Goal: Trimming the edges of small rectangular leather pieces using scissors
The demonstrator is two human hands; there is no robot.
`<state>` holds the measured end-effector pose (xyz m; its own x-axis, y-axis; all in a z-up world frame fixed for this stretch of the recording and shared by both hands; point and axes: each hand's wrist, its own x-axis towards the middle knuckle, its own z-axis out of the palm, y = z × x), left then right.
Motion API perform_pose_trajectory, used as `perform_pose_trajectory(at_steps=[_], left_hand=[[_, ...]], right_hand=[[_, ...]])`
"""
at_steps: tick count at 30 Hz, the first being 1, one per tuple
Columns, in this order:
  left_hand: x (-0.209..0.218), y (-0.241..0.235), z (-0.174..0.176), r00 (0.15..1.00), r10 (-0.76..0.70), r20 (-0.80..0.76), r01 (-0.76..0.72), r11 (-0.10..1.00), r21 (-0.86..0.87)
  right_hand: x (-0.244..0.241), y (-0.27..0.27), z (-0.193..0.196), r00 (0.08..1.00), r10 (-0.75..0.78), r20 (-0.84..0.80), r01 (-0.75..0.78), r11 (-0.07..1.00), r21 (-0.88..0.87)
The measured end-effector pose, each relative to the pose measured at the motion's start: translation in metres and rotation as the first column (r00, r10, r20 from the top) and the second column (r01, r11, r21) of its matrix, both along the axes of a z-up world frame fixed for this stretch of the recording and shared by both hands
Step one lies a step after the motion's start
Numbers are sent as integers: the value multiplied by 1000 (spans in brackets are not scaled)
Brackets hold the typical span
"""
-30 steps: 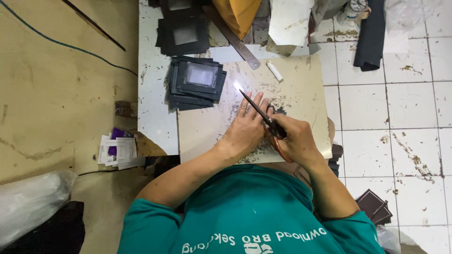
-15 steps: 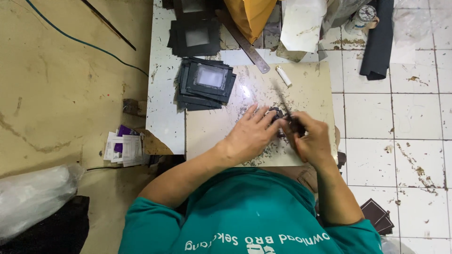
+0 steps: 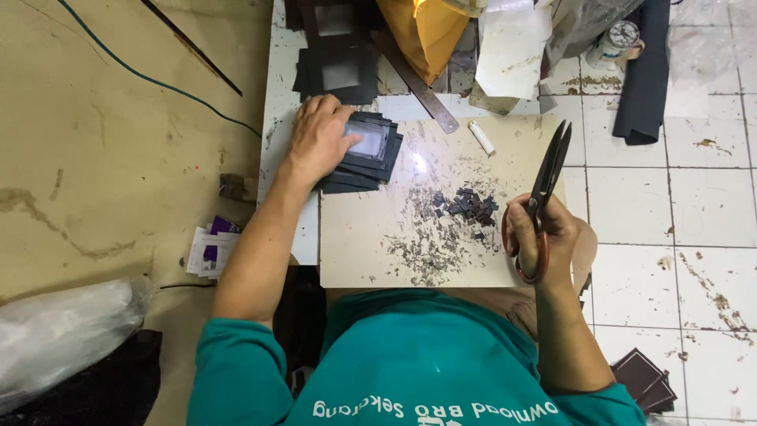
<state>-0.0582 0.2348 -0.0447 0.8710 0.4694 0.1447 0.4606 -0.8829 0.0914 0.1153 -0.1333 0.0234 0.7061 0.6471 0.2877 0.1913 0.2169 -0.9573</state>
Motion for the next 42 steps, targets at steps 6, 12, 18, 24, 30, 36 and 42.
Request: perform_pose_trajectory(at_steps=[6,12,18,24,30,36,42], left_hand=[[-17,-44,46,964,-86,251,120,985,-122],[-26,-153,117,849,106,518,270,755,-597],[-14,-197,120,817,263,514,361,462,-810],[-22,-189,141,867,262,423,383,192,-904],[-24,-196,142,841,208,499,366,462,-808],[-24,-198,150,822,137,553,471,383,-795],[-15,-197,143,786,88,612,510,468,-722]], right_hand=[[-5,5,0,997,6,-72,-6,1000,6],[-7,26,0,1000,10,18,-10,1000,-19],[-20,31,24,993,63,-99,-65,998,-15],[-26,23,30,999,-19,-41,15,995,-94],[-25,18,23,997,11,-76,-16,998,-64],[-31,20,27,999,46,-12,-47,995,-90],[-32,17,17,998,64,-19,-66,993,-93]])
